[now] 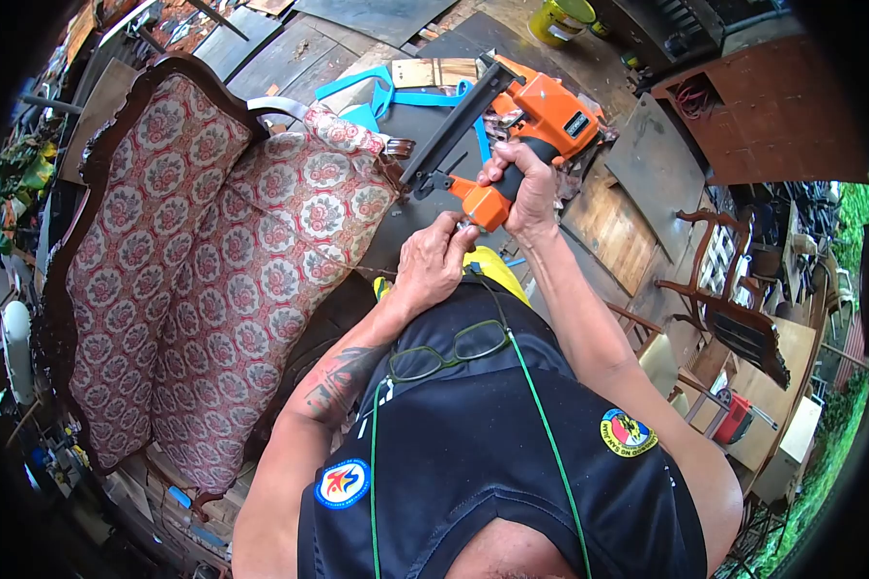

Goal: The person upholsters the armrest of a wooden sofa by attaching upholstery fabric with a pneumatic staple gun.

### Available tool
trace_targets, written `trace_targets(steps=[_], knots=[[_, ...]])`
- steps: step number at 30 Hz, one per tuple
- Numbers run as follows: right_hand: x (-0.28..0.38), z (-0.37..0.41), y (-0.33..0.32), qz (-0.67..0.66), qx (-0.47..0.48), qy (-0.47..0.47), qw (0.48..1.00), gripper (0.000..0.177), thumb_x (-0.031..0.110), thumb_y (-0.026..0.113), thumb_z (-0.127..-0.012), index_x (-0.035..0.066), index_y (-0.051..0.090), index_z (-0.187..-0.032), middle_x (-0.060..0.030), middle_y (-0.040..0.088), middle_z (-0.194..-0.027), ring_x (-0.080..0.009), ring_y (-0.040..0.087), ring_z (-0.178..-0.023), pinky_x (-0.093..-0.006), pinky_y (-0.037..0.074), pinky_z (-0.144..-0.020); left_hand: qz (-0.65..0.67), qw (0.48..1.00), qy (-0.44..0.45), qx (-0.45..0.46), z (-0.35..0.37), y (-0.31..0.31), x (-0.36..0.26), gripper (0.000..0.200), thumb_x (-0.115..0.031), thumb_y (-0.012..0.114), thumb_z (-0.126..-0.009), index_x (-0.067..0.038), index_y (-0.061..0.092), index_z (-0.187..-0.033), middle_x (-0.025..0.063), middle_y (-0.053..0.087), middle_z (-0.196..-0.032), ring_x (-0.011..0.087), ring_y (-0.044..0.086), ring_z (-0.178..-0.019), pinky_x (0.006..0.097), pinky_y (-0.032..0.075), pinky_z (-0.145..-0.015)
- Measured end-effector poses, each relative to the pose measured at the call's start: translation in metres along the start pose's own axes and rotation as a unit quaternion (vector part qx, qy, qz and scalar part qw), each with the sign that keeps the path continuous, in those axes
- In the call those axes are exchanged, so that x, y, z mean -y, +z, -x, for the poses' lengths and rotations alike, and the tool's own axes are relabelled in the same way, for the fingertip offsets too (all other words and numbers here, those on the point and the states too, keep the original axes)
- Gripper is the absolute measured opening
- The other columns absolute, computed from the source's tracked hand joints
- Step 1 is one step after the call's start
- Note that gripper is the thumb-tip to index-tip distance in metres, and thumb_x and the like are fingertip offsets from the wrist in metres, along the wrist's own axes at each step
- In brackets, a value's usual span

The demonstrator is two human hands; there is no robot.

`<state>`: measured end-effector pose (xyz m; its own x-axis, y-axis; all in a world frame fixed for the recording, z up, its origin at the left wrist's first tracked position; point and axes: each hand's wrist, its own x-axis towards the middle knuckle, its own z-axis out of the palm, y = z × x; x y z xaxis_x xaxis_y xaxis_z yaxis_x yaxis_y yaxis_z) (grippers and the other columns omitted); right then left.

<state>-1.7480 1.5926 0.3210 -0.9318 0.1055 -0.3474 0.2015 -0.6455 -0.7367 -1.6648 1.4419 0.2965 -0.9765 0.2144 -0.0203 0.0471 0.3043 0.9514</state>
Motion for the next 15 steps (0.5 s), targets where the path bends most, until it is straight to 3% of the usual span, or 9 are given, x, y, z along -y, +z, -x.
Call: trace_targets(steps=[5,7,11,13,15], knots=[[-0.005,-0.004,0.008,-0.037,-0.016,-0.032,0.999,0.016,0.006,0.065,-0.079,0.006,0.053,-0.069,-0.0044,0.052,-0.06,-0.016,0.056,-0.053,-0.0335,0.053,-0.055,-0.021,0.999,-0.006,-0.026,-0.006,-0.004,-0.001,0.022,-0.023,0.059,-0.097,-0.002,0.061,-0.102,0.0148,0.068,-0.074,0.0336,0.069,-0.069,0.0426,0.051,-0.06],[-0.006,-0.006,0.008,-0.043,-0.024,-0.035,0.998,0.016,0.007,0.065,-0.079,0.006,0.053,-0.068,-0.0048,0.053,-0.06,-0.0164,0.056,-0.053,-0.0343,0.053,-0.057,-0.135,0.984,0.096,-0.072,-0.009,-0.008,-0.003,0.019,-0.018,0.06,-0.097,-0.002,0.061,-0.106,0.0157,0.065,-0.071,0.032,0.066,-0.064,0.0396,0.05,-0.06],[-0.001,-0.004,0.01,-0.058,-0.027,-0.018,0.998,0.014,0.007,0.064,-0.08,0.005,0.053,-0.071,-0.0041,0.051,-0.06,-0.0165,0.055,-0.054,-0.036,0.053,-0.058,-0.167,0.968,0.176,-0.067,-0.011,-0.022,-0.001,0.031,-0.025,0.07,-0.091,-0.002,0.062,-0.111,0.0143,0.064,-0.071,0.0299,0.064,-0.06,0.0405,0.05,-0.057],[-0.001,-0.006,0.012,-0.064,-0.027,-0.018,0.997,0.013,0.007,0.063,-0.08,0.005,0.053,-0.072,-0.0037,0.05,-0.061,-0.0166,0.054,-0.055,-0.0362,0.053,-0.058,-0.151,0.971,0.165,-0.082,-0.008,-0.026,-0.004,0.036,-0.028,0.072,-0.089,-0.002,0.063,-0.113,0.0132,0.065,-0.072,0.0269,0.065,-0.062,0.039,0.05,-0.057],[-0.002,-0.007,0.011,-0.069,-0.031,-0.022,0.997,0.012,0.007,0.063,-0.08,0.005,0.053,-0.074,-0.0033,0.049,-0.061,-0.0165,0.054,-0.054,-0.0362,0.053,-0.058,-0.118,0.992,0.009,-0.046,-0.001,-0.033,-0.01,0.032,-0.025,0.072,-0.09,-0.002,0.064,-0.111,0.013,0.066,-0.077,0.0237,0.066,-0.065,0.0356,0.051,-0.06]])
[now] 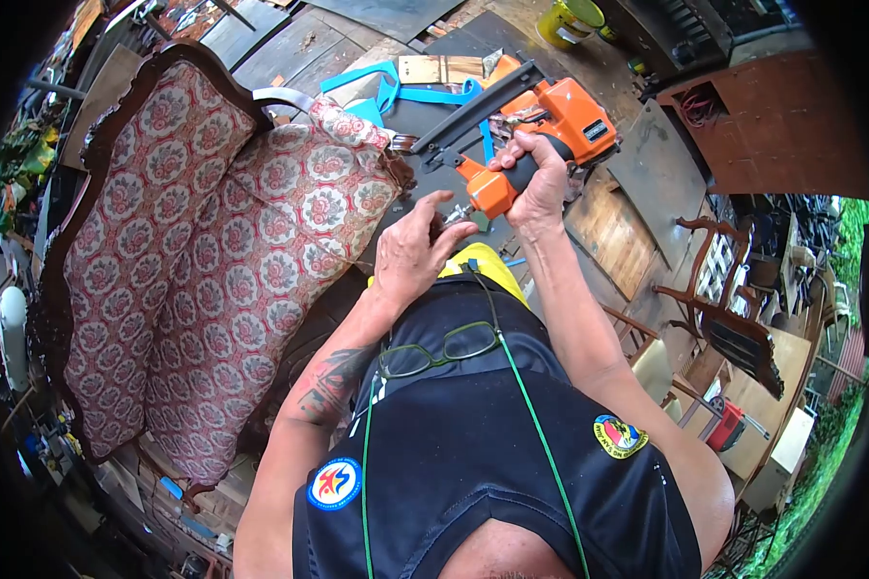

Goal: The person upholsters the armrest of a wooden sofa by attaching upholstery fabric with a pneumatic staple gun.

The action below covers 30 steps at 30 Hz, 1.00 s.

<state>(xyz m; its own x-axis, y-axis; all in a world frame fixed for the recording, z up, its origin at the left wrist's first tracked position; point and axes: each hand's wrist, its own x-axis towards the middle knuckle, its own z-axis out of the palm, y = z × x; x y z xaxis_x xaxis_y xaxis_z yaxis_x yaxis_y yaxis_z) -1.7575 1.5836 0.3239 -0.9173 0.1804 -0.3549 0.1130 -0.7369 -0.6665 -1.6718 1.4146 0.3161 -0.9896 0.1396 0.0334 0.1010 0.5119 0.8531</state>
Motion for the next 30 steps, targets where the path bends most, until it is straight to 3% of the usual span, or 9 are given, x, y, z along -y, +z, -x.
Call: trace_targets(steps=[4,8,9,10,13,15,18,26,30], knots=[[0.002,0.005,0.005,0.036,0.012,-0.021,0.999,0.014,0.009,0.064,-0.081,0.005,0.054,-0.073,-0.0048,0.052,-0.062,-0.0164,0.054,-0.055,-0.0353,0.052,-0.059,0.073,0.991,0.088,-0.068,0.009,0.017,0.02,0.027,-0.021,0.071,-0.09,-0.002,0.064,-0.108,0.0143,0.066,-0.081,0.0267,0.067,-0.069,0.0371,0.051,-0.06],[0.009,0.009,0.003,0.071,0.046,0.026,0.996,0.015,0.01,0.063,-0.086,0.008,0.052,-0.075,0.0009,0.048,-0.064,-0.0114,0.049,-0.058,-0.029,0.045,-0.06,0.149,0.988,-0.017,-0.033,0.016,0.031,0.014,0.018,-0.015,0.065,-0.092,0.0,0.066,-0.102,0.0151,0.065,-0.087,0.0273,0.065,-0.074,0.038,0.051,-0.063],[0.015,0.016,0.004,0.069,0.094,0.035,0.993,0.02,0.009,0.061,-0.087,0.013,0.047,-0.073,0.0037,0.042,-0.062,-0.0094,0.044,-0.056,-0.0263,0.042,-0.059,0.085,0.994,0.044,-0.058,0.02,0.039,0.018,0.018,-0.02,0.066,-0.09,-0.004,0.066,-0.098,0.0137,0.063,-0.085,0.0299,0.063,-0.073,0.0416,0.05,-0.062],[0.021,0.014,0.007,0.066,0.154,0.09,0.982,0.026,0.008,0.056,-0.089,0.018,0.04,-0.071,0.0062,0.035,-0.061,-0.0072,0.037,-0.054,-0.0248,0.038,-0.057,0.018,0.991,0.101,-0.09,0.024,0.045,0.017,0.02,-0.025,0.067,-0.088,-0.007,0.067,-0.095,0.0122,0.06,-0.083,0.0325,0.061,-0.072,0.0452,0.05,-0.062],[0.023,0.005,-0.015,-0.094,0.179,0.242,0.949,0.028,0.018,0.049,-0.093,0.02,0.034,-0.069,0.0111,0.031,-0.059,-0.0041,0.033,-0.052,-0.0242,0.042,-0.063,0.137,0.991,0.007,-0.006,0.025,0.033,0.003,0.029,-0.031,0.065,-0.088,-0.006,0.065,-0.103,0.0198,0.067,-0.089,0.0405,0.065,-0.086,0.0485,0.051,-0.071],[0.026,-0.009,-0.033,0.114,0.131,0.141,0.975,0.026,0.017,0.05,-0.093,0.019,0.036,-0.071,0.0107,0.034,-0.061,-0.0045,0.035,-0.053,-0.0223,0.042,-0.061,0.168,0.985,0.032,0.017,0.02,0.05,0.012,0.031,-0.03,0.063,-0.089,-0.001,0.065,-0.1,0.0248,0.066,-0.086,0.0427,0.065,-0.086,0.0504,0.051,-0.074],[0.016,-0.022,-0.021,0.169,0.142,0.134,0.966,0.024,0.016,0.05,-0.093,0.018,0.038,-0.073,0.0091,0.036,-0.062,-0.0056,0.037,-0.054,-0.0229,0.043,-0.061,0.142,0.988,-0.009,0.064,0.01,0.069,0.029,0.036,-0.031,0.058,-0.091,0.004,0.067,-0.093,0.0282,0.066,-0.087,0.0441,0.065,-0.087,0.051,0.05,-0.074],[-0.007,-0.05,0.002,0.206,0.202,0.148,0.946,0.02,0.012,0.052,-0.094,0.014,0.042,-0.076,0.0048,0.042,-0.066,-0.0085,0.042,-0.056,-0.0244,0.046,-0.06,0.389,0.906,-0.142,0.091,0.018,0.054,0.033,0.039,-0.032,0.057,-0.096,0.006,0.067,-0.089,0.0066,0.066,-0.076,0.0166,0.06,-0.069,0.0364,0.048,-0.064],[-0.013,-0.06,0.006,0.205,0.229,0.157,0.938,0.018,0.01,0.053,-0.094,0.012,0.044,-0.078,0.0027,0.045,-0.068,-0.0099,0.045,-0.058,-0.0251,0.047,-0.06,0.214,0.97,-0.115,-0.005,0.013,0.052,0.024,0.043,-0.037,0.055,-0.094,0.004,0.068,-0.096,0.0223,0.067,-0.083,0.027,0.063,-0.076,0.0426,0.049,-0.071]])
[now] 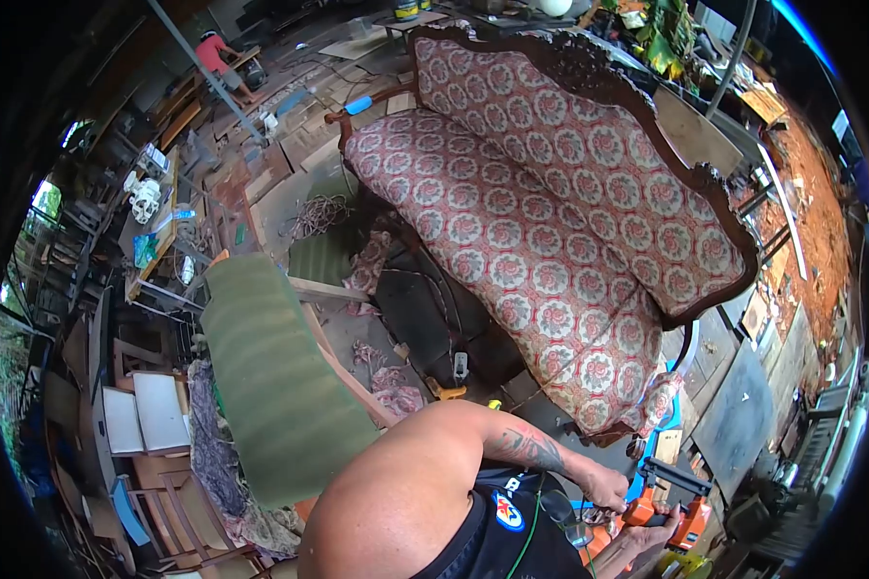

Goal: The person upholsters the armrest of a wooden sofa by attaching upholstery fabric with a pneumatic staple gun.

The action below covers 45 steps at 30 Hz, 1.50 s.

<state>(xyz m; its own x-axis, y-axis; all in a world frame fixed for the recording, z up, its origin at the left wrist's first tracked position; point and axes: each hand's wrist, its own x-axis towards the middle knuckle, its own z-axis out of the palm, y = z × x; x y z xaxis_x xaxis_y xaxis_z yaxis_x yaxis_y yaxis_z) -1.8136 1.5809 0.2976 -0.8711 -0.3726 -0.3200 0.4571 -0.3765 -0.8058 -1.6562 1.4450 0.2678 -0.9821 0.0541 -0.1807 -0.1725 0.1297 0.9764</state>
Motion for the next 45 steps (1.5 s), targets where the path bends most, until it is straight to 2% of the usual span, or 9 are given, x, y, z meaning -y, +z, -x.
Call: trace_targets(steps=[1,8,9,12,13,17,28,32,45], knots=[[-0.001,-0.004,0.0,0.002,0.006,-0.001,1.0,0.017,0.009,0.053,-0.094,0.011,0.045,-0.079,0.0021,0.045,-0.068,-0.0102,0.045,-0.058,-0.0253,0.048,-0.06,0.008,0.999,0.036,-0.032,-0.002,0.006,0.001,0.044,-0.038,0.053,-0.094,0.004,0.065,-0.097,0.0289,0.065,-0.088,0.0388,0.064,-0.085,0.0482,0.048,-0.076],[0.013,-0.01,0.011,-0.015,0.017,0.016,1.0,0.015,0.006,0.056,-0.093,0.008,0.046,-0.081,-0.0006,0.048,-0.07,-0.0117,0.048,-0.06,-0.0253,0.049,-0.059,-0.097,0.961,0.11,-0.233,-0.01,0.04,-0.007,0.034,-0.03,0.058,-0.092,0.004,0.057,-0.091,0.0289,0.063,-0.087,0.047,0.062,-0.089,0.0528,0.048,-0.078],[0.015,-0.009,0.015,-0.026,0.013,0.021,0.999,0.016,0.005,0.057,-0.092,0.008,0.046,-0.081,-0.0009,0.048,-0.07,-0.0117,0.049,-0.06,-0.0249,0.049,-0.059,-0.062,0.972,0.036,-0.224,0.0,0.033,-0.029,0.033,-0.028,0.059,-0.091,0.004,0.057,-0.09,0.0281,0.063,-0.086,0.0472,0.063,-0.087,0.0522,0.049,-0.076],[0.016,-0.013,0.014,-0.037,0.003,0.019,0.999,0.016,0.006,0.056,-0.093,0.007,0.046,-0.081,-0.0005,0.048,-0.069,-0.0118,0.049,-0.06,-0.0249,0.049,-0.058,-0.132,0.963,0.063,-0.225,-0.008,0.035,-0.024,0.033,-0.029,0.059,-0.091,0.005,0.057,-0.089,0.0285,0.063,-0.085,0.0471,0.063,-0.085,0.0517,0.05,-0.075],[0.018,-0.011,0.015,-0.041,0.002,0.03,0.999,0.017,0.007,0.055,-0.093,0.007,0.046,-0.079,-0.0002,0.048,-0.069,-0.0118,0.049,-0.059,-0.0244,0.049,-0.057,-0.039,0.977,-0.002,-0.208,0.006,0.023,-0.049,0.034,-0.029,0.059,-0.091,0.005,0.058,-0.09,0.0289,0.064,-0.086,0.0473,0.064,-0.088,0.0523,0.05,-0.076],[0.012,-0.012,0.005,-0.056,0.019,0.047,0.997,0.016,0.009,0.057,-0.092,0.008,0.048,-0.079,0.0003,0.048,-0.069,-0.0111,0.047,-0.06,-0.0261,0.047,-0.062,-0.005,0.989,-0.03,-0.142,0.003,0.019,-0.041,0.039,-0.033,0.058,-0.09,0.006,0.06,-0.094,0.0295,0.066,-0.09,0.0477,0.064,-0.09,0.0529,0.05,-0.079],[-0.003,-0.002,-0.027,-0.001,-0.048,0.015,0.999,0.012,0.013,0.057,-0.088,0.008,0.051,-0.079,-0.0007,0.055,-0.069,-0.013,0.054,-0.059,-0.0248,0.047,-0.059,-0.077,0.99,-0.05,-0.107,0.002,0.03,-0.035,0.042,-0.033,0.056,-0.087,0.007,0.065,-0.096,0.0302,0.067,-0.093,0.0452,0.067,-0.091,0.052,0.052,-0.08],[-0.009,-0.027,-0.072,-0.013,-0.028,0.041,0.999,0.015,0.019,0.059,-0.089,0.009,0.053,-0.08,-0.0011,0.056,-0.069,-0.0151,0.056,-0.062,-0.0311,0.051,-0.061,-0.124,0.987,-0.062,-0.076,0.004,0.023,-0.046,0.046,-0.034,0.057,-0.084,0.009,0.067,-0.096,0.0309,0.068,-0.093,0.0448,0.068,-0.091,0.0518,0.054,-0.079],[0.008,0.007,-0.043,0.018,-0.017,0.046,0.999,0.016,0.021,0.061,-0.089,0.008,0.055,-0.082,-0.0027,0.058,-0.071,-0.0172,0.058,-0.065,-0.0351,0.052,-0.063,-0.195,0.981,-0.013,-0.003,-0.021,0.029,-0.044,0.051,-0.039,0.071,-0.077,0.005,0.068,-0.103,0.0221,0.071,-0.095,0.0385,0.069,-0.09,0.0489,0.053,-0.075]])
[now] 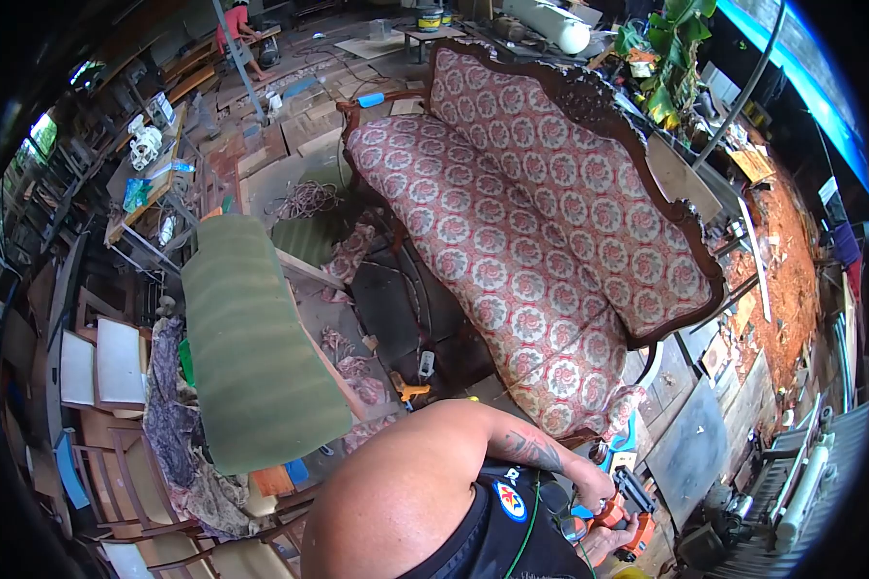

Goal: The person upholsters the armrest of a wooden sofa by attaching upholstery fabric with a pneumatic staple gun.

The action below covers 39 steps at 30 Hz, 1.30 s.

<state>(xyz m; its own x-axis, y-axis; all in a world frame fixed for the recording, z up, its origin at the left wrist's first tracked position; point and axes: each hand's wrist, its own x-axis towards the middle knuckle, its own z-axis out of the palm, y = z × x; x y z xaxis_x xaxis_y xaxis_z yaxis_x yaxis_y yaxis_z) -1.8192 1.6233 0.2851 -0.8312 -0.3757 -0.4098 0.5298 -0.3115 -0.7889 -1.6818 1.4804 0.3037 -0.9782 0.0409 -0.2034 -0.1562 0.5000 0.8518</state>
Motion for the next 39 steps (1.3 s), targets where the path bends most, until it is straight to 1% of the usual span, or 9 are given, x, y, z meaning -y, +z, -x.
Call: trace_targets(steps=[10,11,14,16,19,23,33,37,39], knots=[[0.008,0.003,-0.051,-0.032,-0.039,0.034,0.998,0.017,0.023,0.061,-0.09,0.008,0.057,-0.084,-0.0039,0.059,-0.073,-0.0188,0.06,-0.067,-0.0382,0.054,-0.065,0.128,0.97,0.148,0.144,-0.034,0.033,0.047,0.057,-0.041,0.078,-0.073,0.002,0.067,-0.109,0.0178,0.072,-0.096,0.0349,0.069,-0.091,0.0472,0.053,-0.074],[0.007,0.003,-0.059,-0.051,-0.055,0.046,0.996,0.017,0.024,0.062,-0.09,0.008,0.057,-0.085,-0.004,0.059,-0.073,-0.019,0.06,-0.067,-0.0385,0.054,-0.065,0.121,0.977,0.041,0.169,-0.035,0.038,0.065,0.065,-0.045,0.085,-0.067,-0.003,0.068,-0.114,0.0139,0.072,-0.103,0.0301,0.068,-0.097,0.0442,0.053,-0.079],[-0.006,0.0,-0.079,-0.129,-0.133,0.094,0.978,0.017,0.024,0.062,-0.09,0.008,0.057,-0.085,-0.0044,0.06,-0.074,-0.0195,0.061,-0.068,-0.0394,0.054,-0.066,0.092,0.989,0.052,0.101,-0.008,0.047,0.101,0.094,-0.055,0.082,-0.07,0.001,0.049,-0.139,0.0233,0.056,-0.134,0.0359,0.055,-0.122,0.0417,0.046,-0.1],[-0.019,-0.007,-0.108,-0.179,-0.175,0.153,0.956,0.021,0.028,0.063,-0.091,0.008,0.06,-0.093,-0.0081,0.063,-0.082,-0.0248,0.064,-0.076,-0.0479,0.056,-0.07,0.045,0.999,-0.007,0.003,0.015,0.059,0.124,0.086,-0.053,0.077,-0.077,0.002,0.05,-0.138,0.0251,0.053,-0.138,0.036,0.05,-0.129,0.0424,0.04,-0.108],[-0.083,-0.033,-0.19,-0.181,-0.281,0.027,0.942,0.019,0.025,0.069,-0.09,0.009,0.061,-0.098,-0.0083,0.062,-0.078,-0.0257,0.064,-0.074,-0.0451,0.055,-0.067,0.101,0.967,-0.209,-0.099,0.049,0.098,0.173,0.073,-0.046,0.072,-0.084,0.002,0.053,-0.136,0.024,0.053,-0.139,0.0346,0.049,-0.131,0.0411,0.036,-0.111],[-0.123,-0.034,-0.214,-0.199,-0.344,0.038,0.917,0.018,0.022,0.072,-0.088,0.01,0.059,-0.09,-0.0025,0.052,-0.058,-0.02,0.057,-0.056,-0.0387,0.053,-0.065,-0.021,0.941,-0.334,-0.05,0.097,0.14,0.203,0.067,-0.036,0.068,-0.088,0.001,0.045,-0.139,0.0276,0.054,-0.131,0.0423,0.048,-0.127,0.0465,0.039,-0.107],[-0.297,-0.152,-0.353,-0.3,-0.392,0.078,0.866,0.024,0.018,0.075,-0.086,0.012,0.052,-0.09,-0.0012,0.049,-0.064,-0.0171,0.055,-0.058,-0.0378,0.053,-0.063,-0.153,0.95,-0.271,0.037,0.099,0.209,0.281,0.067,-0.024,0.069,-0.087,0.002,0.041,-0.142,0.0301,0.045,-0.139,0.0459,0.044,-0.128,0.0489,0.038,-0.107],[-0.356,-0.216,-0.411,-0.309,-0.366,0.062,0.876,0.025,0.024,0.075,-0.087,0.01,0.054,-0.087,-0.0054,0.054,-0.062,-0.0231,0.057,-0.061,-0.0409,0.052,-0.065,-0.167,0.949,-0.25,0.093,0.068,0.201,0.285,0.069,-0.024,0.068,-0.088,0.001,0.037,-0.145,0.0314,0.042,-0.141,0.0466,0.042,-0.13,0.0498,0.036,-0.108],[-0.385,-0.247,-0.442,-0.326,-0.347,0.049,0.878,0.03,0.027,0.075,-0.086,0.009,0.053,-0.076,-0.0068,0.055,-0.062,-0.0262,0.059,-0.063,-0.0418,0.052,-0.068,-0.178,0.935,-0.302,0.052,0.064,0.198,0.289,0.07,-0.024,0.066,-0.09,0.001,0.034,-0.147,0.0322,0.039,-0.143,0.0479,0.04,-0.131,0.0508,0.035,-0.108]])
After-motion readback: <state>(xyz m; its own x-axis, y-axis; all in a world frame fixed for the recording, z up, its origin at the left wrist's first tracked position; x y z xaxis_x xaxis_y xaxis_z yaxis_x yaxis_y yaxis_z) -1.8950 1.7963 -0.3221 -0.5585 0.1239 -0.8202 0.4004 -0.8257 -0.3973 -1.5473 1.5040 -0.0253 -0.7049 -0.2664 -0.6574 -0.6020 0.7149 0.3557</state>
